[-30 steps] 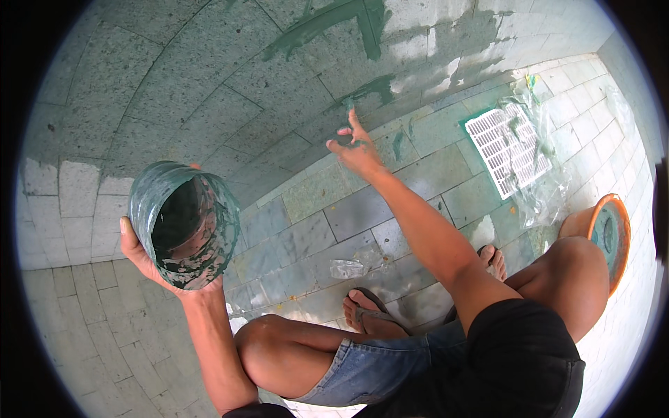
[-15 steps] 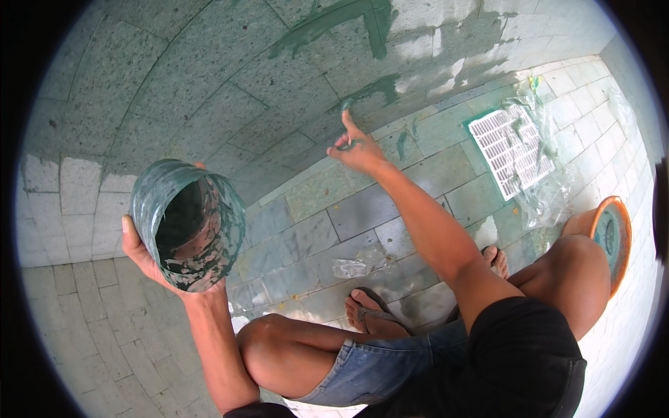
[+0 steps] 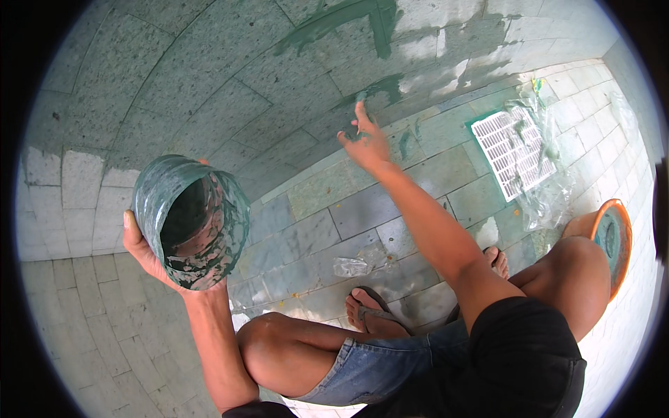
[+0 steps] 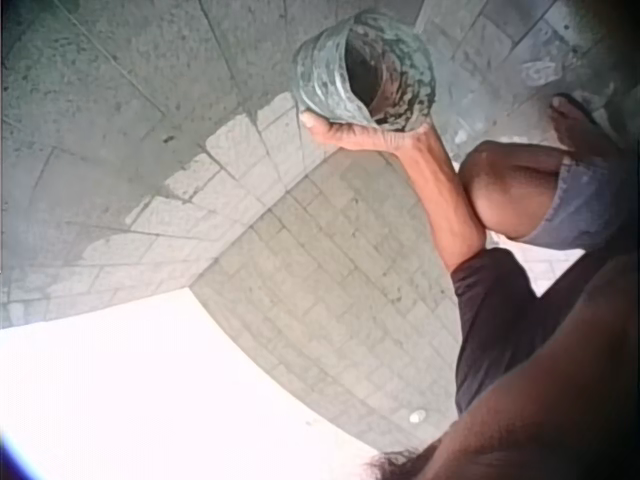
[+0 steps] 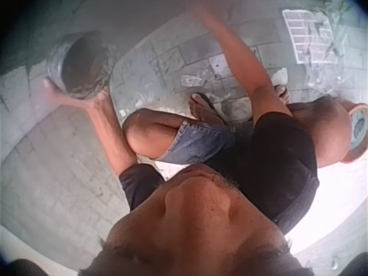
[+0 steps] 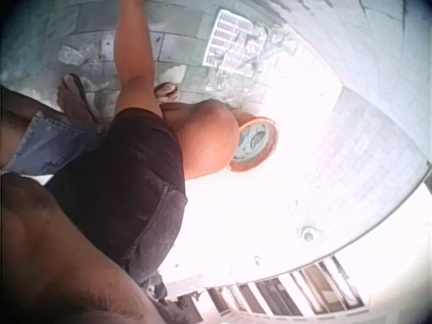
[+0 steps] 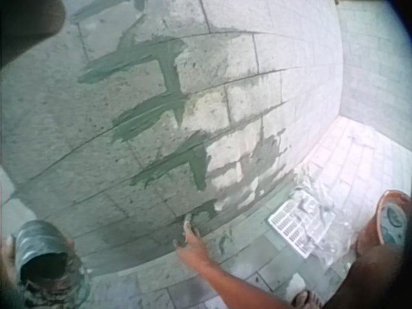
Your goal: The person applies green grout to the joints and surfaces of a tiled wall by hand using their fingers.
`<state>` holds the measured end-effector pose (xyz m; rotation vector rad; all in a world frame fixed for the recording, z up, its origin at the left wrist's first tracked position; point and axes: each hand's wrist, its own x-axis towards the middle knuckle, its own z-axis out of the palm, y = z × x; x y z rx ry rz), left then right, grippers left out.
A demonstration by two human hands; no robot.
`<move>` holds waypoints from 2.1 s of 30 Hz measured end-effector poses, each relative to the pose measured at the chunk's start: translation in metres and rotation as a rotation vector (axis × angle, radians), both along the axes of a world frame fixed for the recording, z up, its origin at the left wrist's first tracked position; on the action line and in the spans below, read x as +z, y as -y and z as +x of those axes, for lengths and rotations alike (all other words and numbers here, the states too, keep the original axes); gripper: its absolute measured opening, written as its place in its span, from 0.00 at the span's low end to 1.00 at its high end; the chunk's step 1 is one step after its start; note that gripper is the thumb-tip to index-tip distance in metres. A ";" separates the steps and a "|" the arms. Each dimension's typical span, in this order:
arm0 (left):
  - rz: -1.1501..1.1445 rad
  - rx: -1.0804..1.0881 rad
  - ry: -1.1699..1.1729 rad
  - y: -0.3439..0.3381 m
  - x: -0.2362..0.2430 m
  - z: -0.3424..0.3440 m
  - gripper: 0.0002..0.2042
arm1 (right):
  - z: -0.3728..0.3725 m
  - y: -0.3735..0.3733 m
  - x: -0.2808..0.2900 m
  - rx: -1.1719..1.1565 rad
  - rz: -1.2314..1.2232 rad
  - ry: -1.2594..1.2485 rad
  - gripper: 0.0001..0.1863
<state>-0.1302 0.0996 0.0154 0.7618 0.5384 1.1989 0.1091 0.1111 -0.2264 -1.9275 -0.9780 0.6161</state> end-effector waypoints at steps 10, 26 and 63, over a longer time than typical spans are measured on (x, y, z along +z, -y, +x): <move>0.003 0.036 -0.012 0.006 0.004 0.009 0.30 | 0.022 -0.001 0.018 0.025 0.163 -0.859 0.47; 0.005 -0.004 0.017 0.005 0.001 0.014 0.29 | 0.033 0.012 -0.014 -0.073 0.138 -0.509 0.51; 0.034 0.016 -0.011 0.008 0.005 0.008 0.31 | 0.040 0.005 -0.023 -0.064 0.086 -0.241 0.52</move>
